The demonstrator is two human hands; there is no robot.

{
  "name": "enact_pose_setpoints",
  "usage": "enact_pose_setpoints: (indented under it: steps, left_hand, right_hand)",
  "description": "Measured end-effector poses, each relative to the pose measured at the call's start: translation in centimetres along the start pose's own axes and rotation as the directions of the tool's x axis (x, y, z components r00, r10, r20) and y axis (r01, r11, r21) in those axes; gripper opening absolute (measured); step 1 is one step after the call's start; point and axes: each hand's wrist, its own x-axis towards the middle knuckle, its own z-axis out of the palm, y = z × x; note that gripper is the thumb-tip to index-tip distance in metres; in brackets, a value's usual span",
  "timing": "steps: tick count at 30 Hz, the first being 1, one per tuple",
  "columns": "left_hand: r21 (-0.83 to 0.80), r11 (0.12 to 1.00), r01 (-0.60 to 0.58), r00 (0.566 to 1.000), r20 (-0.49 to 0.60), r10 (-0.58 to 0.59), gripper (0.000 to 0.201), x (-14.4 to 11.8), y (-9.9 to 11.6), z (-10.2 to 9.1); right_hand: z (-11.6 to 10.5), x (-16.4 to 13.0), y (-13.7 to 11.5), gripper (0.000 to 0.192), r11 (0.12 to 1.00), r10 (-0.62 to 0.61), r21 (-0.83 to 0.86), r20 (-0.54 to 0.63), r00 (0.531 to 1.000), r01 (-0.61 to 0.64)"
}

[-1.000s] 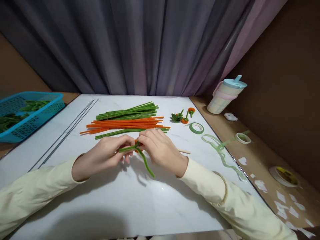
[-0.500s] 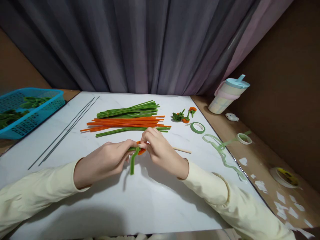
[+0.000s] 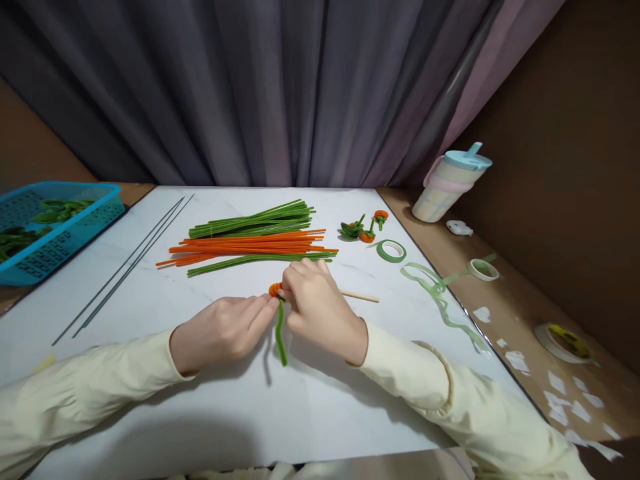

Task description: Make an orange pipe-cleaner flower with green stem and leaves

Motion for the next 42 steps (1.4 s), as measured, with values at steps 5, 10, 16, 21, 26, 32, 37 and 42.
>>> enact_pose_setpoints:
  steps: [5,10,16,21,26,32,37,42]
  left_hand:
    - [-0.600,0.694,0.397,0.904,0.128,-0.407,0.016,-1.1,-1.2,1.6]
    - [-0.741,-0.443,0.505,0.723,0.643,-0.251,0.038,-1.7,-2.1,2.2]
    - [-0.548,-0.742,0.386,0.751,0.654,-0.092,0.038,-1.9,-0.8,2.8]
    - [-0.512,-0.759,0.402,0.666,0.733,-0.141,0.032,-1.9,-0.4,3.6]
    - [-0.536,-0.706,0.463,0.566,0.792,-0.230,0.026,-1.8,0.1,4.0]
    - [-0.678,-0.444,0.586,0.536,0.735,-0.416,0.024,-1.5,1.0,3.5]
    - [-0.704,-0.354,0.615,0.545,0.704,-0.455,0.023,-1.4,1.0,3.0]
    - [-0.737,-0.252,0.627,0.545,0.646,-0.534,0.020,-1.7,1.2,3.0]
  right_hand:
    - [0.2,-0.1,1.1,0.017,0.994,0.005,0.105,-0.093,0.996,0.005]
    - [1.0,-0.5,1.4,0.016,0.958,-0.091,0.249,-0.213,0.973,0.144]
    - [1.9,-0.7,1.0,0.016,0.936,0.012,0.352,-0.106,0.994,0.026]
    - [2.1,-1.5,1.5,0.004,0.954,-0.038,0.295,-0.032,0.999,0.046]
    - [2.7,-1.9,1.3,0.018,0.932,-0.313,-0.222,-0.097,0.945,0.286]
    - [3.7,-1.8,0.8,0.033,0.795,-0.440,-0.513,-0.121,0.890,0.323]
    - [3.5,-2.4,0.3,0.028,0.911,-0.277,-0.350,-0.124,0.953,0.219]
    - [3.2,-2.7,-0.2,0.027,0.999,0.028,0.018,-0.055,0.998,-0.027]
